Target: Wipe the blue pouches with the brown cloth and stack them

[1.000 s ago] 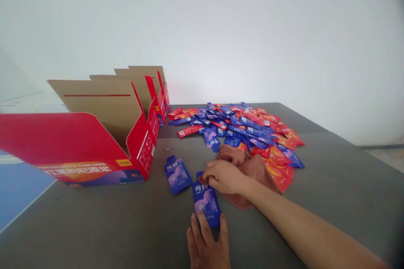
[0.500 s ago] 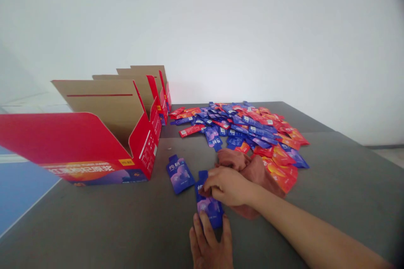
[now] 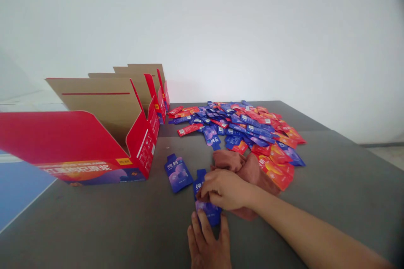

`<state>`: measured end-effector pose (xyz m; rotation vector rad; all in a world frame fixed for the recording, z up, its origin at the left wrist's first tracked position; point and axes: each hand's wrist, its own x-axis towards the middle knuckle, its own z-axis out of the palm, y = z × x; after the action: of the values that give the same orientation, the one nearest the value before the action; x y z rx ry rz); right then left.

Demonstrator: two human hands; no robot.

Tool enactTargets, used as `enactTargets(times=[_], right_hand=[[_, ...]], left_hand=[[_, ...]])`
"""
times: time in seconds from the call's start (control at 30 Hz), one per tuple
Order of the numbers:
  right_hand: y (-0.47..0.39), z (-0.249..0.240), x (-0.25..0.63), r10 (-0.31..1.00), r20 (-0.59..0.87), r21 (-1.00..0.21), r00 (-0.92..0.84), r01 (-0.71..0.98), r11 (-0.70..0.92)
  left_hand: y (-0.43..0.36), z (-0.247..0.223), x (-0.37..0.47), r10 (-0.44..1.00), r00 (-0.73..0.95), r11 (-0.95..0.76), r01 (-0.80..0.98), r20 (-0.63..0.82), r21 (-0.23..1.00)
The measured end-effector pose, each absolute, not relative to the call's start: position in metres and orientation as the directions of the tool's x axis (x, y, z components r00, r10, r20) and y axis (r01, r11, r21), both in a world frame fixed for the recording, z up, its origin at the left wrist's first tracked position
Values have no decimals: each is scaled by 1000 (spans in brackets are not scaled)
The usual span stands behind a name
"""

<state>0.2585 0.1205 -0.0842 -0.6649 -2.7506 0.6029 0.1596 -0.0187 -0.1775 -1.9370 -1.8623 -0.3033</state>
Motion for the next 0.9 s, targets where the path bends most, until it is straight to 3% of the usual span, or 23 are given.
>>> enactTargets(times=[0.23, 0.43, 0.7, 0.8, 0.9], right_hand=[[133, -85, 268, 640, 202, -361, -742, 550, 753], [111, -82, 257, 437, 154, -432, -886, 337, 837], [146, -86, 264, 675, 116, -305, -729, 620, 723], [142, -87, 269, 640, 180, -334, -747, 566, 754], [128, -86, 269, 500, 204, -419, -842, 386, 822]], left_hand=[[-18, -178, 160, 908, 67, 4, 985, 414, -170], [-20, -178, 157, 927, 102, -21, 975, 362, -222], [-18, -178, 159, 919, 66, 0, 986, 388, -167], [-18, -178, 159, 912, 73, -11, 988, 404, -152], [-18, -179, 160, 899, 74, -6, 988, 431, -157]])
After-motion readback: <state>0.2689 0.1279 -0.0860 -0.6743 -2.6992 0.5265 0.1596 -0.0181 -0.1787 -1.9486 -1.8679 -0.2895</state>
